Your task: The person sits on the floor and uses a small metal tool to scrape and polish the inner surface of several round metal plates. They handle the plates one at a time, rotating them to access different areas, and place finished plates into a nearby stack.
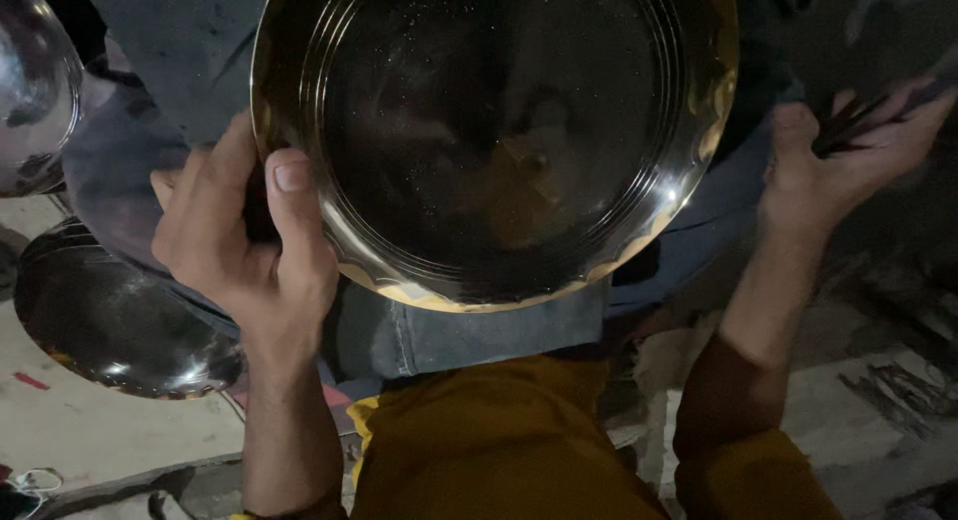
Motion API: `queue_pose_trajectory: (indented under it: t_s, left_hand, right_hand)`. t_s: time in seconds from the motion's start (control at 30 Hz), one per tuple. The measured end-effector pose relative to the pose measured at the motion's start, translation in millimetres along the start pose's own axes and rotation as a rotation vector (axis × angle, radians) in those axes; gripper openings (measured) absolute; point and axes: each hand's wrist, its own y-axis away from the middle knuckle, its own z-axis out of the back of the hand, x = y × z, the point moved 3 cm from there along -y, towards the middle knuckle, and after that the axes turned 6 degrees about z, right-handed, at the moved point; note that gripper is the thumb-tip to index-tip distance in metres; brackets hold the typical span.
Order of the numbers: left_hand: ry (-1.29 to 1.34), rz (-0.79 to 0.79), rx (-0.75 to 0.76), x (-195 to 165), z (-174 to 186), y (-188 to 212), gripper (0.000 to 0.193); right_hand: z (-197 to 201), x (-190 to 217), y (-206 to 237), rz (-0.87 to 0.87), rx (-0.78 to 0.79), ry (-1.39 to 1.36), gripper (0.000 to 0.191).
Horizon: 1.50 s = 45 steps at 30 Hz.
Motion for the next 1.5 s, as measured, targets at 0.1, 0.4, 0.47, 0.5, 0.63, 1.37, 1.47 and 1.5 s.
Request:
queue_pose_trajectory:
  t_s: [0.1,0.4,0.47,0.5,0.63,1.37,1.47,1.5]
  left_hand:
    - [-0.026,-0.014,-0.008,1.0,-1.4,-1.8,0.03]
    - [0.005,-0.011,-0.008,2.3,-1.7,-2.3,0.03]
    - [-0.013,-0.016,-0.012,0.2,-0.9,-3.9,0.03]
    - [-0.018,-0.019,-0.014,-1.3,-0.7,-4.9,0.03]
    - [-0.011,-0.028,-0.03,-7.5,-0.9,-8.3,0.029]
    - [0.425,0.477,-0.761,269.4,176.4,-0.2,0.042]
    - [0.439,0.464,-0.708,286.7,173.9,-19.6,0.05]
    - [0.455,0.433,-0.66,284.2,173.9,-26.3,0.05]
  right_hand:
    - [-2.2,-7.1,2.6,0.076,0.021,0.045,0.109]
    - [-4.7,-17.2,7.9,0.072,-0.018,0.128,0.114]
    - [-6.3,-17.1,8.2,0.059,-0.027,0.101,0.111]
    - [-7.3,-16.9,7.8,0.038,-0.034,0.079,0.11]
    - [-11.3,-12.1,4.5,-0.007,-0.05,0.002,0.102]
    - [-46.4,51.2,-11.7,0.024,-0.094,-0.402,0.03]
    - [-49.2,59.4,-14.5,0.013,-0.109,-0.369,0.032]
    - [-50.2,62.6,-15.8,0.033,-0.104,-0.372,0.034]
